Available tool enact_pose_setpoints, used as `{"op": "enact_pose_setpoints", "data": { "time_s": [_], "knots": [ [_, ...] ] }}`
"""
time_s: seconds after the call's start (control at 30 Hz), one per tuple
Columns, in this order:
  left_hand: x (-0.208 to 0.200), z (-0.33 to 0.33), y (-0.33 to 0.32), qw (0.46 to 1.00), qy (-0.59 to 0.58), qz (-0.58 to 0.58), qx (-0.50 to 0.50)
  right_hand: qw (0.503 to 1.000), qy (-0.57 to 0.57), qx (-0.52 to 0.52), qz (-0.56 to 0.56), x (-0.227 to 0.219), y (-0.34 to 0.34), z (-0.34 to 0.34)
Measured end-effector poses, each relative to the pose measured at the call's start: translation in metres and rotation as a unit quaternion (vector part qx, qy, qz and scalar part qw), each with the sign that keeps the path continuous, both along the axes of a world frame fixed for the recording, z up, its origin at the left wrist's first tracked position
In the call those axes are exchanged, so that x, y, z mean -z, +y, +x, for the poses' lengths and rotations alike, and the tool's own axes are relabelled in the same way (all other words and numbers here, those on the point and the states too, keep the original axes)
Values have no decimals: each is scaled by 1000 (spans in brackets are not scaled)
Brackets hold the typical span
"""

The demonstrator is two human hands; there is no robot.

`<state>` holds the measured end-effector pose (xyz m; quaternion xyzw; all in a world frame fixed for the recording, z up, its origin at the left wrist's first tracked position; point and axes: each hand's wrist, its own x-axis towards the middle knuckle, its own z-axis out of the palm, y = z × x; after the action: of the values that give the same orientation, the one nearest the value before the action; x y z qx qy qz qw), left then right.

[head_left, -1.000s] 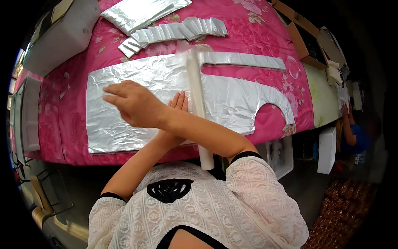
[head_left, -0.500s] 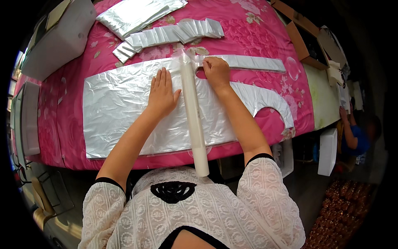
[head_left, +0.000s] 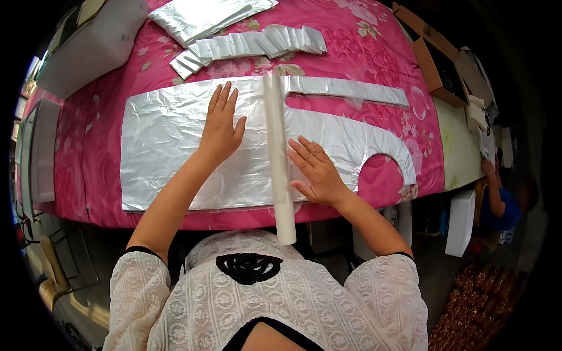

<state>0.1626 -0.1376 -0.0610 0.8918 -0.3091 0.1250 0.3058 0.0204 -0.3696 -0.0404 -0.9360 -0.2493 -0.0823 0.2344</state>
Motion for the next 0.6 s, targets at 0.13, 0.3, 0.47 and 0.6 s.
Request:
{"op": "enact_pose_setpoints", "data": {
  "time_s": [0.13,0.3,0.47,0.6],
  "knots": [
    [-13,-11,60,999,-14,-12,-36,995,37,-90,-11,4,17,-2],
    [-19,-41,143,988,51,-37,-141,973,52,-221,36,5,120,40],
    [-19,-93,212,940,186,-187,-215,801,303,-425,293,-67,244,44],
    [-16,-140,259,925,194,-227,-234,904,122,-335,235,-47,256,82]
  ]
}}
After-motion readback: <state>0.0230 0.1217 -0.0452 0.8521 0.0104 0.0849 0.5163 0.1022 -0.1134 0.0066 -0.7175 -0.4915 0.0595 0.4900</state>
